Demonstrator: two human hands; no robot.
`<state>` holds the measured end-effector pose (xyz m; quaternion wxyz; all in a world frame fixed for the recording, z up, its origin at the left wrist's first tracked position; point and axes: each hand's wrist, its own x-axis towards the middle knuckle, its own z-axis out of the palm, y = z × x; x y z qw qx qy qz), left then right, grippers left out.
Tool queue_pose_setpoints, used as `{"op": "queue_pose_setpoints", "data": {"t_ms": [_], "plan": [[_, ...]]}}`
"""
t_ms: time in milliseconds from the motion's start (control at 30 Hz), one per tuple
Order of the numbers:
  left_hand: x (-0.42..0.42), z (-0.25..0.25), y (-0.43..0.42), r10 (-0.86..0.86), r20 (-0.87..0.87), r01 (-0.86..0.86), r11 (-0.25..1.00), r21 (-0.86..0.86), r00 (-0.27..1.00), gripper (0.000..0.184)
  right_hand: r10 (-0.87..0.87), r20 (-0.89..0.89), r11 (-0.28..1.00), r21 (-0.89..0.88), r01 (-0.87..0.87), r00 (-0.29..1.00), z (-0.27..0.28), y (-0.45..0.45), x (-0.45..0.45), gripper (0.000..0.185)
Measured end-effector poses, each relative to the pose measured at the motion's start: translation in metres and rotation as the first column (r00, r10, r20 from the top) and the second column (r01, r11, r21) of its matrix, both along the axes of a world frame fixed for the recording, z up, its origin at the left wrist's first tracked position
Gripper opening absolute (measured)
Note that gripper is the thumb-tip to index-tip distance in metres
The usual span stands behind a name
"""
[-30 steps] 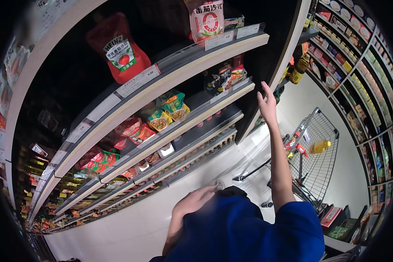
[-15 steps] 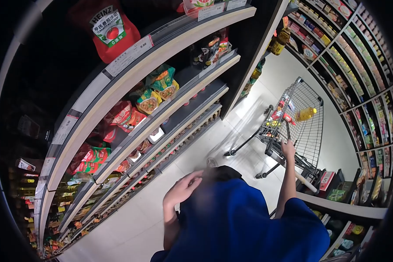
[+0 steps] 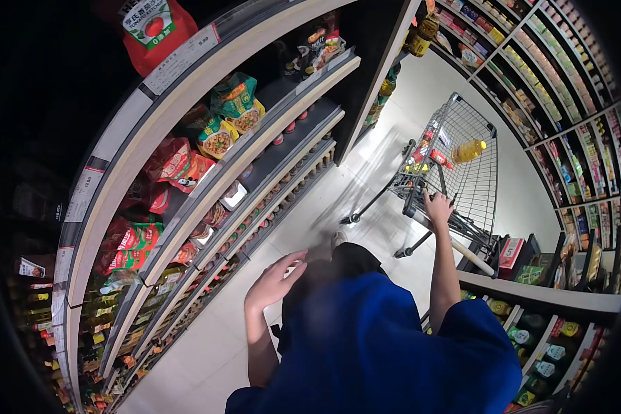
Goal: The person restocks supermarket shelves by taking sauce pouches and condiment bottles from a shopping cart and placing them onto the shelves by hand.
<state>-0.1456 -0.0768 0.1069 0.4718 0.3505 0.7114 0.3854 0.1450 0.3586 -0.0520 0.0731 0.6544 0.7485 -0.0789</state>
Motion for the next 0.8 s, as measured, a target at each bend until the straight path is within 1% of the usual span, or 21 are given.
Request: {"op": "queue_pose_setpoints", "data": {"t_ms": [67,167,200,233,300,333,367,433,467,500,567,600,700,733,767,800], "plan": [[0.005,-0.012,0.01,-0.015,0.027,0.015,1.0,0.007,1.0,0.044,0.022,-0.007,0.999,-0.041,-0.022,1.0,0.006,-0.006,-0.004,0.068],[0.021,-0.036,0.038,-0.062,0.076,0.067,0.995,-0.069,0.995,0.045,0.067,-0.065,0.992,-0.1,-0.073,0.996,0.014,-0.016,-0.008,0.069],[0.028,-0.044,0.05,-0.08,0.096,0.088,0.993,-0.075,0.992,0.048,0.129,-0.082,0.988,-0.08,-0.135,0.988,0.01,-0.016,-0.005,0.069],[0.036,-0.051,0.064,-0.111,0.09,0.118,0.99,-0.076,0.99,0.05,0.177,-0.122,0.975,-0.114,-0.191,0.977,0.009,-0.014,-0.004,0.067],[0.054,-0.062,0.095,-0.177,0.088,0.184,0.98,-0.08,0.98,0.053,0.234,-0.383,0.936,-0.16,-0.314,0.894,-0.01,-0.002,0.009,0.063],[0.062,-0.049,0.115,-0.201,0.099,0.217,0.957,-0.191,0.975,0.064,0.136,-0.459,0.923,-0.263,-0.281,0.878,0.016,-0.005,0.002,0.058],[0.072,-0.054,0.132,-0.19,0.016,0.19,0.964,-0.185,0.982,0.067,0.132,-0.499,0.918,-0.264,-0.295,0.857,0.01,0.004,0.008,0.054],[0.092,-0.066,0.163,-0.158,-0.147,0.133,0.977,-0.166,0.976,0.074,0.058,-0.471,0.931,-0.292,-0.218,0.88,0.016,0.021,0.015,0.052],[0.099,-0.069,0.179,-0.097,-0.145,0.079,0.99,-0.12,0.985,0.078,0.081,-0.459,0.944,-0.249,-0.216,0.884,0.008,0.032,0.023,0.05],[0.104,-0.071,0.196,-0.067,-0.173,0.046,0.991,-0.123,0.983,0.077,0.053,-0.457,0.947,-0.26,-0.191,0.888,0.013,0.039,0.025,0.048],[0.116,-0.078,0.224,-0.015,-0.228,-0.017,0.99,-0.14,0.973,0.077,0.087,-0.413,0.943,-0.26,-0.209,0.907,-0.032,0.068,0.047,0.049],[0.125,-0.093,0.234,0.031,-0.316,-0.061,0.994,-0.086,0.948,0.071,0.094,-0.39,0.922,-0.313,-0.228,0.916,-0.049,0.081,0.054,0.051],[0.13,-0.103,0.26,0.061,-0.449,-0.142,0.978,-0.15,0.892,0.058,0.098,-0.333,0.874,-0.421,-0.241,0.938,-0.104,0.11,0.07,0.056],[0.129,-0.109,0.266,0.132,-0.459,-0.208,0.971,-0.12,0.879,0.046,0.107,-0.306,0.869,-0.433,-0.238,0.946,-0.128,0.12,0.078,0.057],[0.128,-0.115,0.269,0.19,-0.433,-0.297,0.935,-0.194,0.881,0.041,0.117,-0.278,0.863,-0.446,-0.236,0.953,-0.153,0.127,0.085,0.058],[0.125,-0.118,0.273,0.17,-0.466,-0.319,0.911,-0.262,0.868,0.038,0.129,-0.251,0.856,-0.46,-0.235,0.959,-0.182,0.135,0.094,0.059]]}}
